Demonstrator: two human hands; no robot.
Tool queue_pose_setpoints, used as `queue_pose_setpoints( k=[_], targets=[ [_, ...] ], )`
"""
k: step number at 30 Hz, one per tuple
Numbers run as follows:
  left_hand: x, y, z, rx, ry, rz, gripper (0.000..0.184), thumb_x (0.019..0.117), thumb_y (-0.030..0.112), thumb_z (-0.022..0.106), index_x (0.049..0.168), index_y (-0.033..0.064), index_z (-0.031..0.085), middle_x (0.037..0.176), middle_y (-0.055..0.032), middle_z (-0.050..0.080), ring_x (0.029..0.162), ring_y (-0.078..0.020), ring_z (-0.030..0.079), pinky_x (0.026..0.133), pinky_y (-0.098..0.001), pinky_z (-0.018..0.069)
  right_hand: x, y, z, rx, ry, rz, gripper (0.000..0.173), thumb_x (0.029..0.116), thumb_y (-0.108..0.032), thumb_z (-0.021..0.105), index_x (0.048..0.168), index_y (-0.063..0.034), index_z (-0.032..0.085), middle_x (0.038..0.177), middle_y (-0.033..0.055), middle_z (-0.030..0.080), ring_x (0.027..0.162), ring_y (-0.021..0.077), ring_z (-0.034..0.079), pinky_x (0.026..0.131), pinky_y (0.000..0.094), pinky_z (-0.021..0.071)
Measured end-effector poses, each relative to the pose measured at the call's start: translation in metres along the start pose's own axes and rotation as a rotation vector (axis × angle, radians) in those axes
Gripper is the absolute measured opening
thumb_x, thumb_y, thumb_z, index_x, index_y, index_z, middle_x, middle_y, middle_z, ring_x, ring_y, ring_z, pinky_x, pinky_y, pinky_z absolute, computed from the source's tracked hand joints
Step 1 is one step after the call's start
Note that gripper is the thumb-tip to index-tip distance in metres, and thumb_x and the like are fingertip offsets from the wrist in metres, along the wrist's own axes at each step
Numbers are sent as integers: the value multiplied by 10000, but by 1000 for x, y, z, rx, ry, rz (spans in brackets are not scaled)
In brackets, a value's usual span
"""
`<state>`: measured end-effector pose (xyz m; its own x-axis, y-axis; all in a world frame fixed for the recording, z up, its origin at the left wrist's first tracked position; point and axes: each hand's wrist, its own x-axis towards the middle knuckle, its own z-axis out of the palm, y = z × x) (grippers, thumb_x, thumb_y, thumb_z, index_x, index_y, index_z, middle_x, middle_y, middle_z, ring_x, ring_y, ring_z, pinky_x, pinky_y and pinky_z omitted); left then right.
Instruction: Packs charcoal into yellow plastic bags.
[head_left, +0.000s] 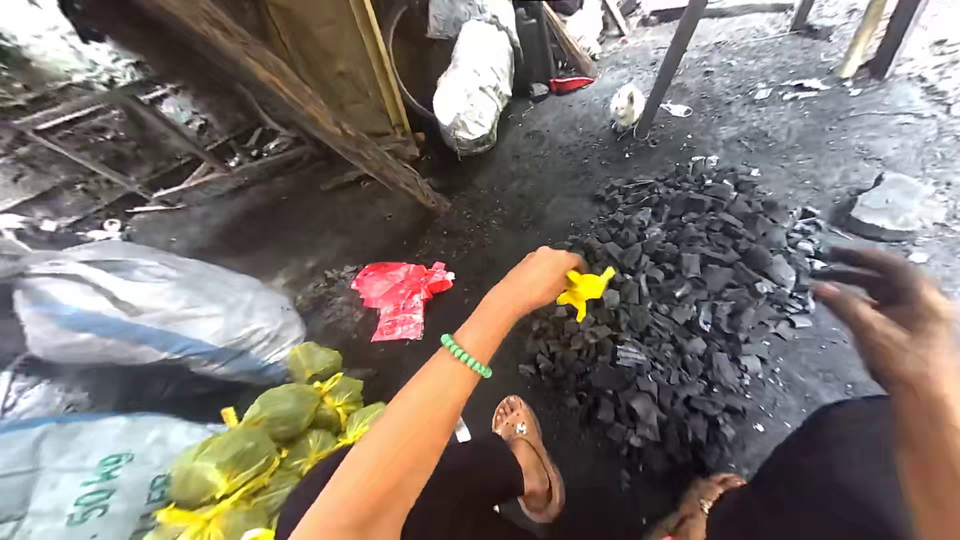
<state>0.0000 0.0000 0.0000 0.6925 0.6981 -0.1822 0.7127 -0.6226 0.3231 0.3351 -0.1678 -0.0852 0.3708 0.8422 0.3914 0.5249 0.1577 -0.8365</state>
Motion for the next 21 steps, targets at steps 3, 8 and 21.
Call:
queue_pose_setpoints(
  k=[3, 8, 21],
  targets=[
    [-30, 50, -17, 70, 72, 189, 261, 998, -41, 514, 1170, 6, 705, 1053, -205, 725, 1008, -388, 696, 905, -581, 522, 24, -61, 56, 182, -170, -107, 922, 789, -358, 774, 1556, -59, 358, 1596, 158, 385, 1420, 234, 454, 1089, 401, 474],
    [-61, 87, -39, -24, 220, 344, 186, 976, -23, 553, 1060, -3, 718, 947, -129, 726, 864, -218, 688, 812, -414, 534, 36, -97, 100, 453, -525, -229, 989, 729, -334, 824, 1554, -117, 324, 1324, -27, 631, 1167, 28, 612, 971, 247, 538],
    [-55, -17, 4, -946, 525, -46, 160, 1018, 4, 507, 1177, 6, 526, 899, -12, 630, 753, -32, 627, 708, -225, 562, -4, -12, 75, 356, -502, 301, 115, 941, -33, 644, 1038, 5, 692, 869, 43, 700, 780, 84, 656, 766, 301, 566]
  ],
)
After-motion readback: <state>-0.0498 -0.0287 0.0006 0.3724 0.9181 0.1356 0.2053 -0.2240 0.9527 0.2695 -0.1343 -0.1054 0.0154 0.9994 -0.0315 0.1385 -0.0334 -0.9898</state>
